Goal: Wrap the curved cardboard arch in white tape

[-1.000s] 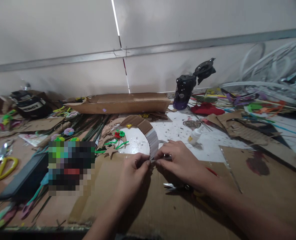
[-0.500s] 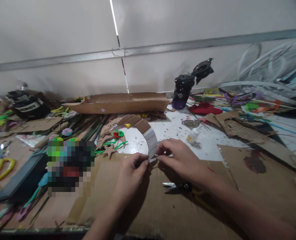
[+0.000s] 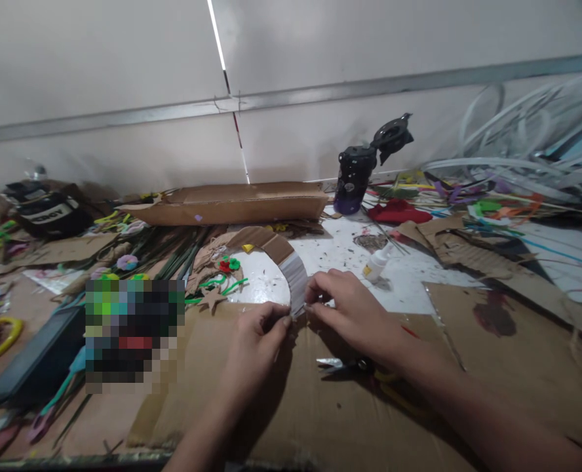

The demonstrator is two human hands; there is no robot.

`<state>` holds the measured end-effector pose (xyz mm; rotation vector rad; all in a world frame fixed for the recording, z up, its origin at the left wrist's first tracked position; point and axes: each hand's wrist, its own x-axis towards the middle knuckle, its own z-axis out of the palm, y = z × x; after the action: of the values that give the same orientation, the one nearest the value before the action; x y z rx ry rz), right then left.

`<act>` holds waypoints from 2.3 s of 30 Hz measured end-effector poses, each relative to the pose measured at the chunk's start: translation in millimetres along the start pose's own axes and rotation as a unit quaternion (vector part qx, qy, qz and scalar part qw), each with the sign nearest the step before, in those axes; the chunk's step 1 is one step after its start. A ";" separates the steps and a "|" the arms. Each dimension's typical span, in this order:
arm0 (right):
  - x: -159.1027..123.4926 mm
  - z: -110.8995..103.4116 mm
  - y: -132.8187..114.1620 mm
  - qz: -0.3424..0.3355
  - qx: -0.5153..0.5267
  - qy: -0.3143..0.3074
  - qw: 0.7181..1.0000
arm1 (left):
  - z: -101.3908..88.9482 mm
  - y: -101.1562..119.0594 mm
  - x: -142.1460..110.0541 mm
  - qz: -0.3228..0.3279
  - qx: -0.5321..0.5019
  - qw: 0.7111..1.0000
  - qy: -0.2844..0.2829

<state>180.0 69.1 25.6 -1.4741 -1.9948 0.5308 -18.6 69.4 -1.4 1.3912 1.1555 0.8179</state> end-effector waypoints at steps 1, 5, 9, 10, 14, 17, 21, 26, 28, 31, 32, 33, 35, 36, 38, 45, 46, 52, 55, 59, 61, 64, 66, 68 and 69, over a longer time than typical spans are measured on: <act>0.2 -0.1 -0.4 0.000 0.000 0.000 1.000 | 0.3 -0.2 -0.2 0.000 -0.001 1.000 -0.002; 0.9 -0.8 -1.6 0.004 0.003 0.001 1.000 | 1.9 -0.3 -1.4 -0.004 -0.009 1.000 -0.003; 0.6 -1.0 -0.7 0.004 0.002 0.001 1.000 | 2.0 0.2 -2.6 -0.006 -0.007 1.000 -0.003; 0.5 -0.7 -0.2 0.004 0.003 0.002 1.000 | 1.6 0.2 -2.6 -0.006 -0.004 1.000 -0.004; 0.3 0.7 1.0 0.003 0.003 0.002 1.000 | -0.3 -1.4 -0.7 -0.001 0.004 1.000 -0.005; 0.9 0.8 1.6 0.001 0.002 0.002 1.000 | -0.6 -2.2 0.5 -0.004 -0.008 1.000 -0.012; 1.8 0.1 2.2 0.004 0.005 0.002 1.000 | 0.4 -1.0 -0.3 -0.011 -0.021 1.000 -0.015; 1.3 0.5 2.0 0.002 0.010 0.004 1.000 | 0.4 0.7 -0.7 -0.011 -0.032 0.999 -0.016; 0.9 0.8 1.7 0.003 0.008 0.004 1.000 | 0.0 0.3 -0.2 -0.016 -0.036 0.999 -0.015; 0.4 1.1 1.4 0.005 0.007 0.003 1.000 | -0.5 -1.1 0.3 -0.025 -0.044 0.999 -0.019; 0.2 1.2 1.5 0.006 0.007 0.003 1.000 | -0.5 -1.4 0.3 -0.026 -0.048 0.998 -0.021; 0.2 1.3 1.8 0.008 0.007 0.002 1.000 | -0.5 -1.4 0.2 -0.026 -0.051 0.998 -0.021; 0.5 1.6 2.8 0.009 0.010 0.002 1.000 | -0.4 -0.5 -0.1 -0.025 -0.052 0.998 -0.015; 0.9 1.9 3.7 0.010 0.013 0.002 1.000 | -0.4 0.5 -0.3 -0.025 -0.053 0.998 -0.012; 2.3 2.5 5.9 0.020 0.028 0.005 0.999 | -0.6 3.5 -0.9 -0.026 -0.057 0.998 -0.009; 8.2 1.2 11.1 0.089 0.173 0.010 0.981 | -3.3 14.0 -2.0 -0.042 -0.080 0.996 -0.003; 8.7 0.6 11.5 0.093 0.175 0.013 0.980 | -3.9 14.5 -2.0 -0.041 -0.078 0.996 0.002; 11.2 2.5 17.7 0.095 0.142 0.004 0.985 | -5.9 12.0 -0.1 -0.040 -0.073 0.997 0.012; 11.5 6.8 21.0 0.046 0.143 -0.026 0.988 | -6.0 7.6 1.5 -0.041 -0.089 0.995 0.020; 10.8 11.0 21.9 0.023 0.138 -0.055 0.989 | -6.6 2.0 2.7 -0.036 -0.072 0.996 0.034; 10.6 11.4 21.8 0.021 0.127 -0.062 0.990 | -7.4 -0.2 3.1 -0.028 -0.044 0.998 0.034; 10.3 10.9 22.1 0.016 0.127 -0.064 0.990 | -8.2 -3.7 3.9 -0.014 -0.015 0.999 0.030; 10.1 10.8 22.5 0.019 0.129 -0.057 0.990 | -8.3 -6.0 4.5 -0.006 -0.007 1.000 0.026; 9.9 11.2 22.8 0.026 0.130 -0.052 0.990 | -8.1 -7.5 4.8 -0.003 -0.003 1.000 0.022; 9.9 11.4 22.9 0.028 0.131 -0.050 0.990 | -8.0 -7.8 4.8 -0.004 -0.003 1.000 0.022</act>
<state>186.7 85.9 4.9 -1.3670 -1.8778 0.8718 -26.2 75.8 -8.3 1.3690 1.1907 0.8493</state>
